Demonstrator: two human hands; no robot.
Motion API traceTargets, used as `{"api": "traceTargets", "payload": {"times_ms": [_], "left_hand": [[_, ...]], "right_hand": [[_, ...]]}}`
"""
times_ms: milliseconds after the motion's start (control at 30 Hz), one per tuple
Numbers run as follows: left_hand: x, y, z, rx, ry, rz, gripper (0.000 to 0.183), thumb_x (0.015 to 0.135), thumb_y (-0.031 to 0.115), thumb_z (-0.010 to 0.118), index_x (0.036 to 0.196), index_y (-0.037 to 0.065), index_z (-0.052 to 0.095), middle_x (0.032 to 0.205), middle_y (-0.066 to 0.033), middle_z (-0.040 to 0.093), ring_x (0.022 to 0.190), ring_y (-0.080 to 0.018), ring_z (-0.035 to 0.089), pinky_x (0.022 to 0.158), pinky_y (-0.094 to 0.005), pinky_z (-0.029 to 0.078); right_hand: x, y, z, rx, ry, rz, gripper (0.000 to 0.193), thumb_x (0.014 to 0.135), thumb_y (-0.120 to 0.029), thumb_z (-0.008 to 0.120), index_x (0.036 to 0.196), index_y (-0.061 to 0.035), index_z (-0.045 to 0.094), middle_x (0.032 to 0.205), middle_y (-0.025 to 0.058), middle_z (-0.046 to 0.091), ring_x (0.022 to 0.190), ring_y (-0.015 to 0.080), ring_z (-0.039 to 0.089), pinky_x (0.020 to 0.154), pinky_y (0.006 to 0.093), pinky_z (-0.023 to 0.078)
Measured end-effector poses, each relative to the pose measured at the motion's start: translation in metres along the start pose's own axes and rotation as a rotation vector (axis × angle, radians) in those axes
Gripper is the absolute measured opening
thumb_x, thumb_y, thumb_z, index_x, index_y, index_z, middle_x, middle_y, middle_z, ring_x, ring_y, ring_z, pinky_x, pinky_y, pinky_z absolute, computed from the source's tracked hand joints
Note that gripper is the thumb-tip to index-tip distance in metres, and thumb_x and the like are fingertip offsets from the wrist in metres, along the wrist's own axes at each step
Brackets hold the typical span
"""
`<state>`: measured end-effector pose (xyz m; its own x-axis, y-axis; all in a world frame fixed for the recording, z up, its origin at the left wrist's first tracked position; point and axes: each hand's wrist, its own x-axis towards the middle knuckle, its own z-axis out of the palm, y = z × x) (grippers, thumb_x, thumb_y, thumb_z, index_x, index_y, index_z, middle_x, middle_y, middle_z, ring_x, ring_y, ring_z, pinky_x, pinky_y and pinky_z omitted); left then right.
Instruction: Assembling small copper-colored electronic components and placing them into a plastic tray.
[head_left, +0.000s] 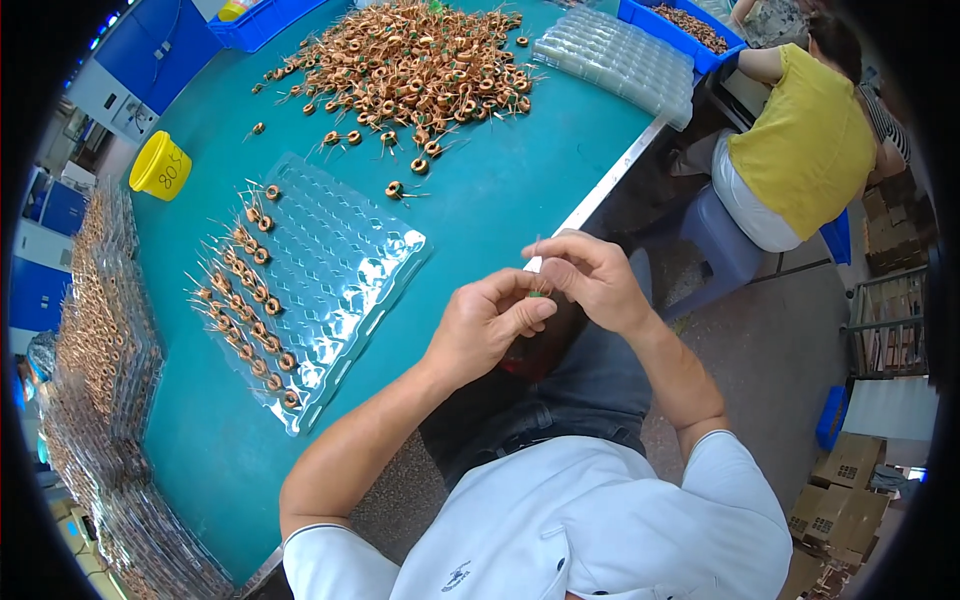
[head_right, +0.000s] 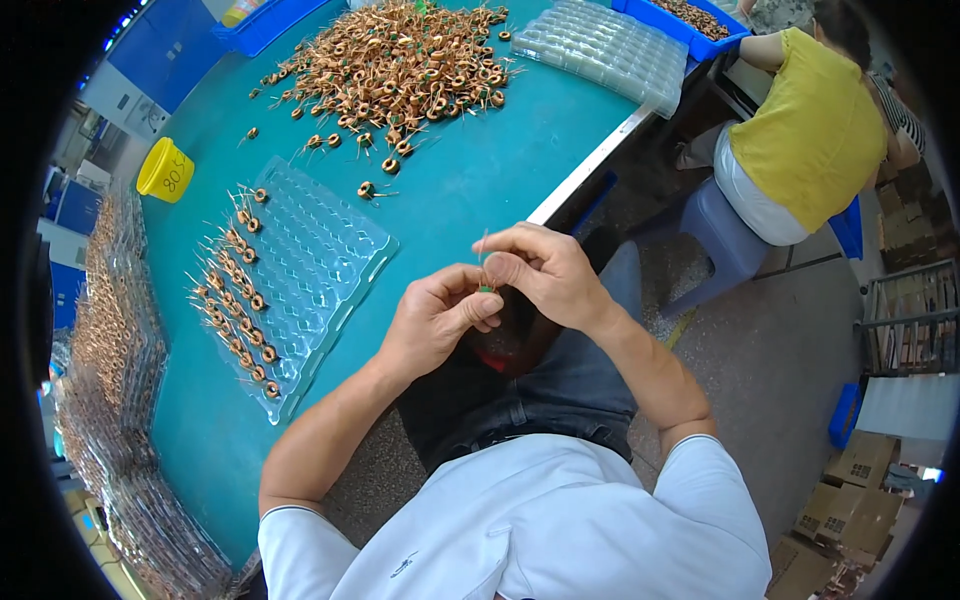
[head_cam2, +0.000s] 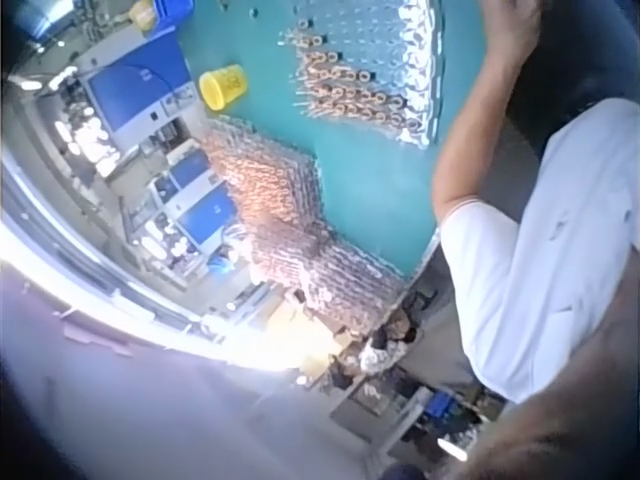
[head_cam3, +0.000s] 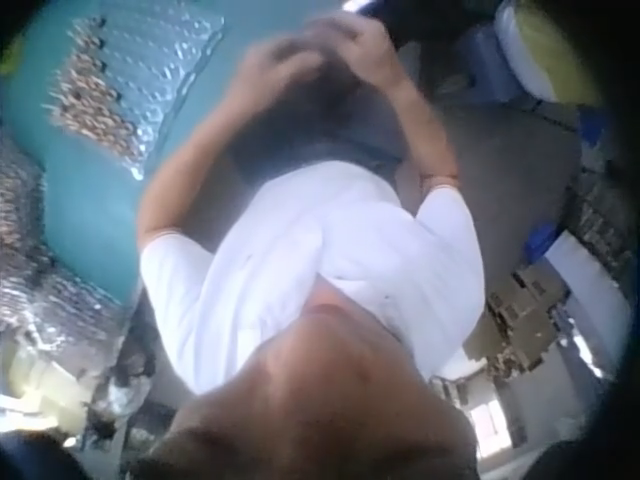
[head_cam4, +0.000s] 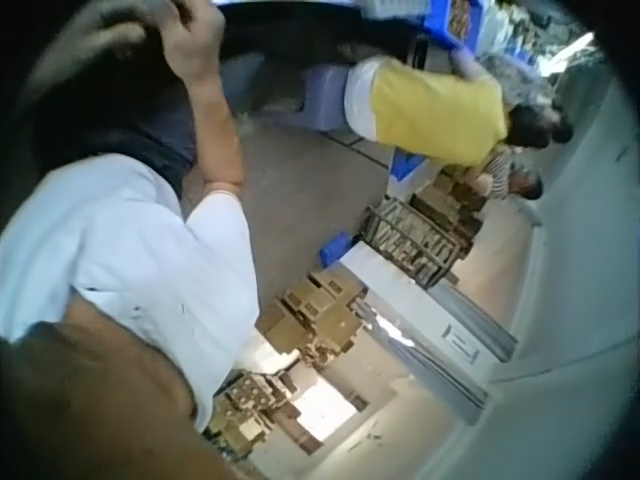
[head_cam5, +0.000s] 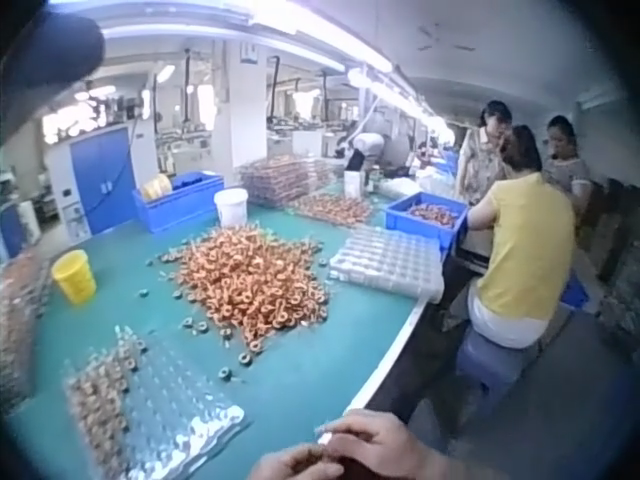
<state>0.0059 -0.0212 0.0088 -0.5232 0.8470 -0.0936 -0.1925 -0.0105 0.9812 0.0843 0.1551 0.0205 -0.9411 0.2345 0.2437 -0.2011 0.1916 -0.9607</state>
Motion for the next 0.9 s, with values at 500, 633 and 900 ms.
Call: {"api": "traceTargets", "payload": {"times_ms": [500, 633, 900], "left_hand": [[0.002, 0.006, -0.005, -0.021, 0.059, -0.112, 0.022, 0.085, 0.021, 0.077, 0.089, 0.001, 0.068, 0.071, 0.0002, 0.063, 0.063, -0.0049, 0.055, 0.055, -0.0217, 0.044], [0.004, 0.011, -0.008, -0.005, 0.166, -0.031, 0.018, 0.084, 0.017, 0.077, 0.086, 0.001, 0.068, 0.071, -0.0002, 0.064, 0.062, -0.0039, 0.054, 0.054, -0.0219, 0.042], [0.01, 0.011, -0.031, -0.184, 0.386, 0.012, 0.02, 0.086, 0.017, 0.076, 0.094, 0.0, 0.067, 0.076, 0.0005, 0.063, 0.065, -0.0051, 0.053, 0.057, -0.0219, 0.043]], "right_hand": [[0.008, 0.003, -0.007, 0.205, -0.197, 0.034, 0.01, 0.094, -0.008, 0.063, 0.087, -0.0007, 0.063, 0.082, 0.002, 0.057, 0.062, 0.0061, 0.052, 0.055, 0.0209, 0.042], [0.028, -0.003, -0.003, 0.117, -0.221, 0.115, 0.011, 0.093, -0.009, 0.063, 0.086, -0.0011, 0.063, 0.079, 0.0012, 0.058, 0.061, 0.0057, 0.052, 0.055, 0.0209, 0.043], [0.079, -0.007, 0.019, 0.226, 0.224, 0.008, 0.014, 0.096, -0.014, 0.06, 0.091, -0.0015, 0.062, 0.074, 0.0013, 0.058, 0.06, 0.0068, 0.053, 0.051, 0.0214, 0.043]]}}
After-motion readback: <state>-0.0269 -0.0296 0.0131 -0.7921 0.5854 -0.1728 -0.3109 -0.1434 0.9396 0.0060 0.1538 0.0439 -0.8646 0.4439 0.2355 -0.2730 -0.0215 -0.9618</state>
